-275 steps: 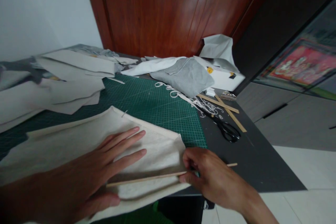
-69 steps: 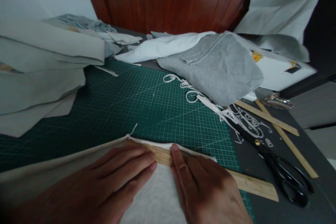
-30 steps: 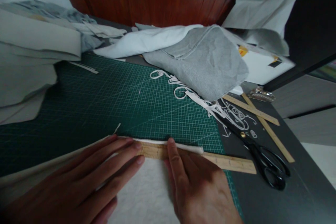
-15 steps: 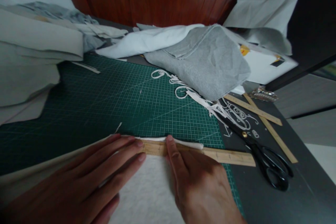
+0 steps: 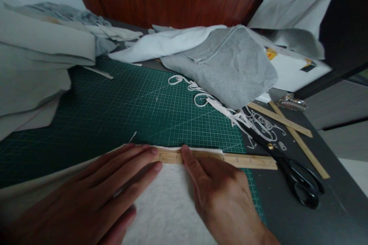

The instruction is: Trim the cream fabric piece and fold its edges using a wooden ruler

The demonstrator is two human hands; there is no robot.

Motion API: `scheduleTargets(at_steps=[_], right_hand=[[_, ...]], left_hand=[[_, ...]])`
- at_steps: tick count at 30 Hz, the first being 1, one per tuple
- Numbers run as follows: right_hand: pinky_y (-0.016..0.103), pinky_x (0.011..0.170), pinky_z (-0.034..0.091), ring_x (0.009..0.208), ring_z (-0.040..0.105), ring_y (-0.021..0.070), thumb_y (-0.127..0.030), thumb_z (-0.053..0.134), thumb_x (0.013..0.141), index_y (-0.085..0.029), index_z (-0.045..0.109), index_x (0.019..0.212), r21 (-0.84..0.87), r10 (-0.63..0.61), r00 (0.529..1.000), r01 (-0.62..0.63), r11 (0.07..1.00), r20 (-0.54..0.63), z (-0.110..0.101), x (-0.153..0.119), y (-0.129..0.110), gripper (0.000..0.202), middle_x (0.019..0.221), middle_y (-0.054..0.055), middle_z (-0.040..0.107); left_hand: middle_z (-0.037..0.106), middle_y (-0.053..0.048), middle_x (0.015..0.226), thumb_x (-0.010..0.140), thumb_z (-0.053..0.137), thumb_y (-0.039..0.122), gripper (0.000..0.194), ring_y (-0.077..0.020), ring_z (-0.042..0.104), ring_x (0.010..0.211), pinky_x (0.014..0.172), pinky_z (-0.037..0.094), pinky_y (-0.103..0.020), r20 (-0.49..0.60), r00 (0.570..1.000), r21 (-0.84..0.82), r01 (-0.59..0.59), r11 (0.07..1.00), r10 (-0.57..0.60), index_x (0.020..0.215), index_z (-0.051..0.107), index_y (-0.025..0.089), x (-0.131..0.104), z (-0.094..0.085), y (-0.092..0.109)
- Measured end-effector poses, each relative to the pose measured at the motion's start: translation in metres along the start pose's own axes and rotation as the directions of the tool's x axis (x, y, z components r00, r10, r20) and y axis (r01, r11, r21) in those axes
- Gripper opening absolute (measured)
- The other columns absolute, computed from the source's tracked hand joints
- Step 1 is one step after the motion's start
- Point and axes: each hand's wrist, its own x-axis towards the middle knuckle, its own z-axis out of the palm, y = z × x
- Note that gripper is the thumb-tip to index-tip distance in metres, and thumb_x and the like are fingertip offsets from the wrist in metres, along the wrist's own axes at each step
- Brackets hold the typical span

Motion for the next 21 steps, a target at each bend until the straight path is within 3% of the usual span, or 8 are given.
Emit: scheduleTargets(at_steps=[3, 6, 12, 17, 21], right_hand=[[0.033, 0.058, 0.062, 0.073, 0.08, 0.0213, -0.017, 0.048, 0.112, -0.012, 0.066, 0.147, -0.04, 0.028, 1.0, -0.028, 0.999, -0.001, 0.001, 0.003, -0.003, 0.04, 0.112, 0.012, 0.084], [0.034, 0.058, 0.062, 0.072, 0.08, 0.022, -0.019, 0.047, 0.113, -0.01, 0.065, 0.147, -0.034, 0.024, 1.0, -0.024, 0.999, -0.013, 0.002, 0.004, -0.004, 0.04, 0.111, 0.013, 0.084], [0.034, 0.06, 0.064, 0.073, 0.08, 0.0224, -0.018, 0.045, 0.113, -0.007, 0.068, 0.142, -0.023, 0.005, 0.999, -0.006, 1.0, -0.042, -0.001, -0.002, -0.008, 0.038, 0.106, 0.014, 0.084], [0.03, 0.061, 0.065, 0.075, 0.083, 0.0214, -0.017, 0.045, 0.113, -0.005, 0.069, 0.139, -0.039, -0.019, 0.997, 0.016, 0.999, -0.069, -0.004, -0.017, -0.012, 0.038, 0.102, 0.013, 0.085], [0.031, 0.057, 0.064, 0.074, 0.084, 0.0218, -0.018, 0.043, 0.114, -0.005, 0.072, 0.135, -0.047, 0.007, 0.997, -0.011, 0.999, -0.071, -0.005, -0.021, -0.015, 0.038, 0.099, 0.012, 0.086]], left_hand=[[0.052, -0.012, 0.164, 0.106, 0.055, 0.05, 0.057, -0.027, 0.039, 0.156, 0.136, 0.018, -0.041, 0.036, 0.996, -0.009, -0.078, 0.997, 0.078, 0.15, 0.06, 0.015, 0.0, -0.004, 0.001], [0.058, -0.006, 0.159, 0.107, 0.057, 0.048, 0.047, -0.0238, 0.038, 0.157, 0.137, 0.014, -0.043, 0.05, 0.976, -0.074, -0.208, 0.975, 0.212, 0.143, 0.065, 0.02, 0.0, -0.008, 0.006], [0.064, 0.002, 0.152, 0.107, 0.063, 0.035, 0.031, -0.0178, 0.05, 0.149, 0.135, 0.022, -0.038, 0.063, 0.97, -0.085, -0.228, 0.97, 0.233, 0.137, 0.069, 0.028, 0.0, -0.007, 0.02], [0.073, 0.006, 0.14, 0.106, 0.065, 0.04, 0.026, -0.0139, 0.06, 0.137, 0.133, 0.027, -0.03, -0.062, 0.985, -0.076, -0.165, 0.983, 0.161, 0.129, 0.073, 0.03, -0.003, 0.001, 0.033], [0.071, 0.005, 0.143, 0.105, 0.066, 0.041, 0.033, -0.0161, 0.06, 0.136, 0.128, 0.036, -0.03, 0.011, 0.978, -0.025, -0.207, 0.978, 0.207, 0.136, 0.07, 0.03, -0.005, 0.004, 0.035]])
